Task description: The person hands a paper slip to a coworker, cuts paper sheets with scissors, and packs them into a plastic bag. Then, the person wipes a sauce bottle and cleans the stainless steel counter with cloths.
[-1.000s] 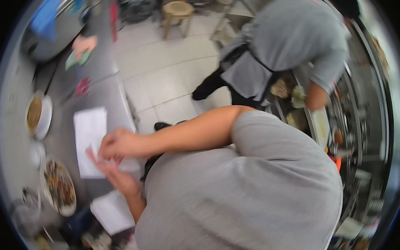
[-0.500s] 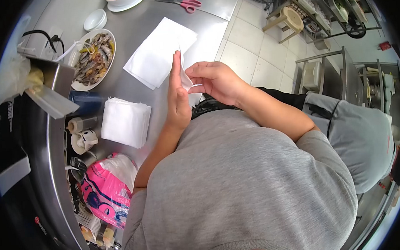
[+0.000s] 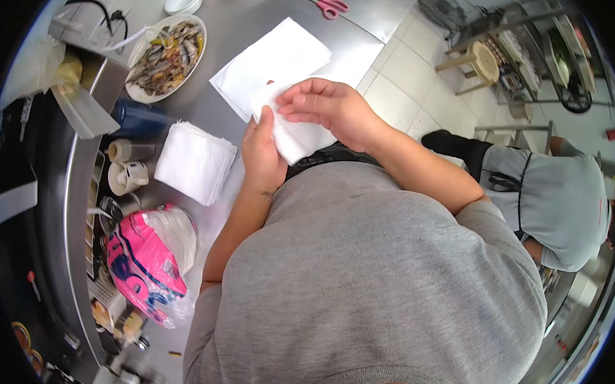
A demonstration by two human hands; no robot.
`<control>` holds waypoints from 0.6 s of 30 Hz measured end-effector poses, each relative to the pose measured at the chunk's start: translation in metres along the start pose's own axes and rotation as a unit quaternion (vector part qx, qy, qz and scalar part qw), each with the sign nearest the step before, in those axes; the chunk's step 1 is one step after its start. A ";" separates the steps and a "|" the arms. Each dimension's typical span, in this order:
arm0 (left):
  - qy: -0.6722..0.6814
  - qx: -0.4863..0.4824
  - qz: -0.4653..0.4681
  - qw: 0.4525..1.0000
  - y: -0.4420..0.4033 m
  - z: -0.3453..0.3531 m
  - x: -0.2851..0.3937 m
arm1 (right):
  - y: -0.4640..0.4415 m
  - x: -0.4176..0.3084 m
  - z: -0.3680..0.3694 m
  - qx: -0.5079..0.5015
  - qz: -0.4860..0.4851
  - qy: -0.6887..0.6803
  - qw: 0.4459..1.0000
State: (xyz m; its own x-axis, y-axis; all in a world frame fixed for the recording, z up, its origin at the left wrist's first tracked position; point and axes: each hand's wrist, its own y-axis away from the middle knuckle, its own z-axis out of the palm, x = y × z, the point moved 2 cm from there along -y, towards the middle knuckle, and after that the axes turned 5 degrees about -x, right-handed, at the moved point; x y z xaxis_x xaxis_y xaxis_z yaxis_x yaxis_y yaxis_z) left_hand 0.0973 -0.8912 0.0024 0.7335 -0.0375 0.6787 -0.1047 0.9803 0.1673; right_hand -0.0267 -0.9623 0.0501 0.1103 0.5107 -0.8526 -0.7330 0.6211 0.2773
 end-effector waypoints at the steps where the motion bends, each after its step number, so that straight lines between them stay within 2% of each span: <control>1: 0.043 0.047 -0.027 0.998 -0.003 -0.005 0.003 | 0.001 -0.002 0.000 -0.014 -0.017 0.106 0.994; 3: 0.116 0.113 -0.057 0.985 -0.008 -0.011 0.006 | -0.002 -0.004 -0.006 -0.066 -0.085 0.297 0.949; 6: 0.139 0.153 -0.022 0.978 -0.014 0.002 0.013 | -0.007 -0.015 -0.012 -0.122 -0.195 0.433 0.871; 12: 0.124 0.231 0.052 0.964 -0.049 0.027 -0.008 | -0.042 -0.039 -0.052 -0.229 -0.279 0.484 0.797; 15: 0.116 0.316 0.067 0.939 -0.070 0.045 -0.025 | -0.057 -0.056 -0.079 -0.284 -0.330 0.488 0.757; 18: 0.116 0.344 0.090 0.927 -0.089 0.064 -0.037 | -0.066 -0.069 -0.102 -0.319 -0.355 0.491 0.729</control>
State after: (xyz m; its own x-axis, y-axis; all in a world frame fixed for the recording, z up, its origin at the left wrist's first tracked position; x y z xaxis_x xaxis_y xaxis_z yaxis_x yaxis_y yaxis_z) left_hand 0.0362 -0.9895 0.0081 0.7787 0.2360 0.5814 -0.5850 0.6080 0.5367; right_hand -0.0542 -1.0992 0.0452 0.3103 -0.6703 -0.6741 -0.9227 -0.0417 -0.3832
